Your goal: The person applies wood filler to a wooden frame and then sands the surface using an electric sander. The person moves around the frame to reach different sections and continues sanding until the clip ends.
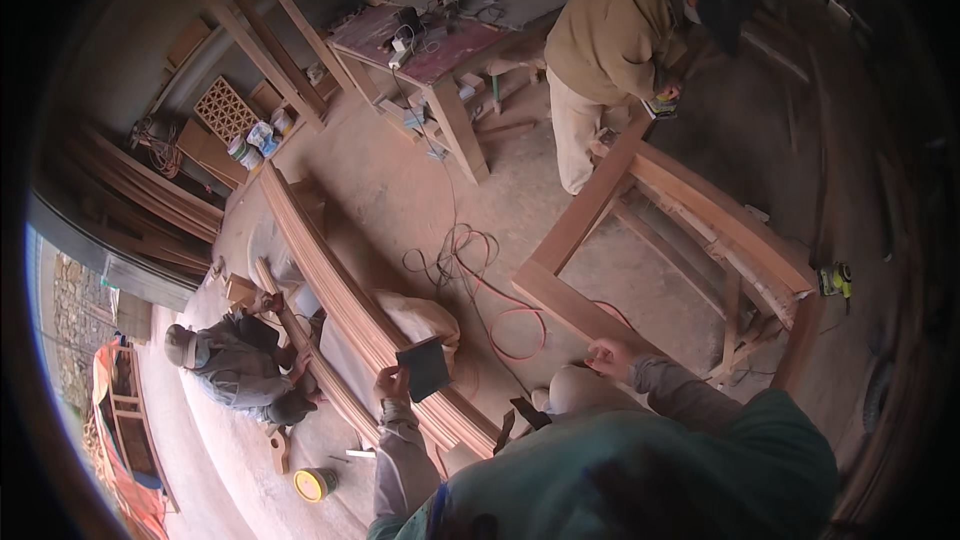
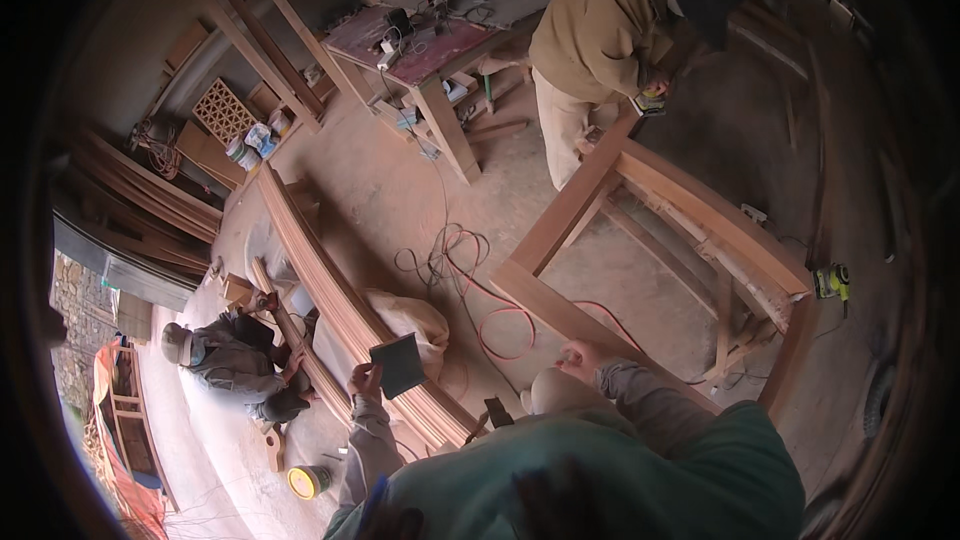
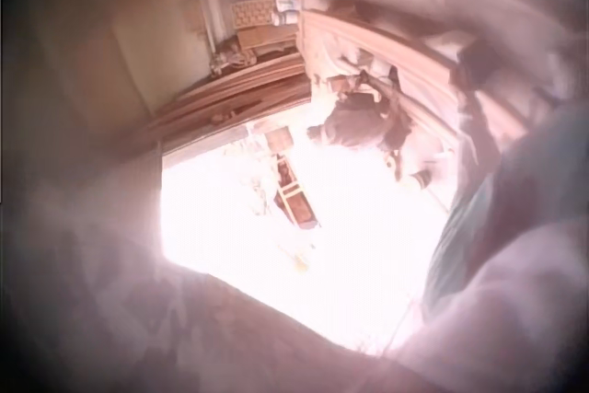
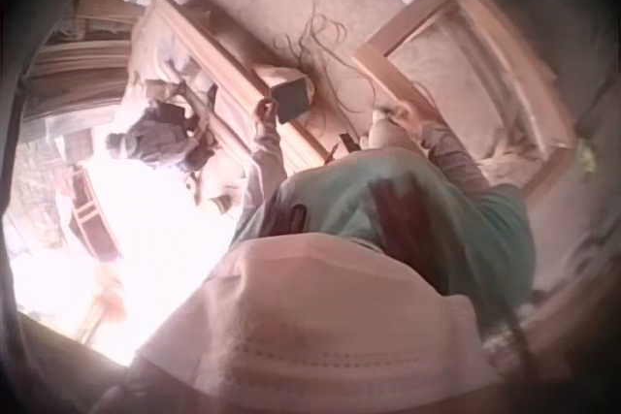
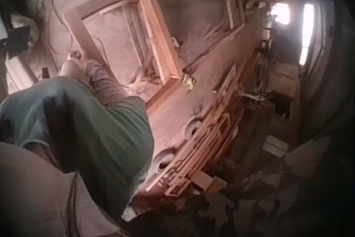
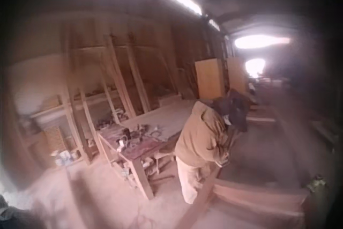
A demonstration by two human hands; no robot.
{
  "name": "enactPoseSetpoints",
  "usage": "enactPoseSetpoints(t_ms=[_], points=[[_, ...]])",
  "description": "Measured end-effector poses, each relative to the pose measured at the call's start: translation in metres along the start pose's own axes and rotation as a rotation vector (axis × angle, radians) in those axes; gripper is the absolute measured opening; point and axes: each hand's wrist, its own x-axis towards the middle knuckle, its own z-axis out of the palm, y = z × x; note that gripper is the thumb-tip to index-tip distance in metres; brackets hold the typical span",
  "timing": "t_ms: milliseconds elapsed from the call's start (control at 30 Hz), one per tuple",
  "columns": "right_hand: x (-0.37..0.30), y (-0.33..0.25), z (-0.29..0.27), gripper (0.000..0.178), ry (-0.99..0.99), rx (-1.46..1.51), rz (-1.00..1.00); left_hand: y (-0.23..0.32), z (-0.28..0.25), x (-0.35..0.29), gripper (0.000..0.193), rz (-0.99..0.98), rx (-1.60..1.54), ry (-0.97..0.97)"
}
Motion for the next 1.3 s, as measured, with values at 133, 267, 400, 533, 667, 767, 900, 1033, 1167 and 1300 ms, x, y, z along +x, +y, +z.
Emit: enactPoseSetpoints(t_ms=[133, 267, 400, 533, 667, 767, 900, 1033, 1167, 1300], points=[[0.065, -0.106, 0.031, 0.05, -0.081, 0.25, -0.031, 0.087, 0.087, 0.058, 0.012, 0.048, -0.426, -0.422], [0.142, -0.137, 0.041, 0.049, -0.142, 0.431, -0.025, 0.137, 0.122, 0.083, 0.009, 0.028, -0.393, -0.657], [0.208, -0.19, 0.048, 0.03, -0.21, 0.483, 0.057, 0.15, 0.107, 0.126, 0.009, -0.079, -0.464, -0.624], [0.258, -0.226, 0.054, 0.026, -0.274, 0.289, 0.049, 0.136, 0.094, 0.174, 0.009, -0.156, -0.548, -0.617], [0.313, -0.248, 0.049, 0.023, -0.15, 0.345, 0.07, 0.122, 0.082, 0.24, 0.029, -0.039, -0.286, -0.633], [0.346, -0.24, 0.034, 0.022, 0.042, 0.375, 0.119, 0.103, 0.073, 0.298, 0.035, 0.005, -0.065, -0.6], [0.384, -0.225, 0.007, 0.023, 0.365, 0.408, 0.219, 0.047, 0.054, 0.393, 0.035, 0.014, 0.266, -0.611], [0.407, -0.221, -0.014, 0.024, 0.572, 0.424, 0.306, 0.083, 0.048, 0.444, 0.037, 0.0, 0.463, -0.712], [0.437, -0.235, -0.011, 0.026, 0.663, 0.42, 0.323, 0.073, 0.058, 0.514, 0.03, 0.139, 0.357, -0.792], [0.458, -0.25, -0.002, 0.025, 0.67, 0.365, 0.383, 0.138, 0.088, 0.544, 0.023, 0.059, 0.199, -0.915]])
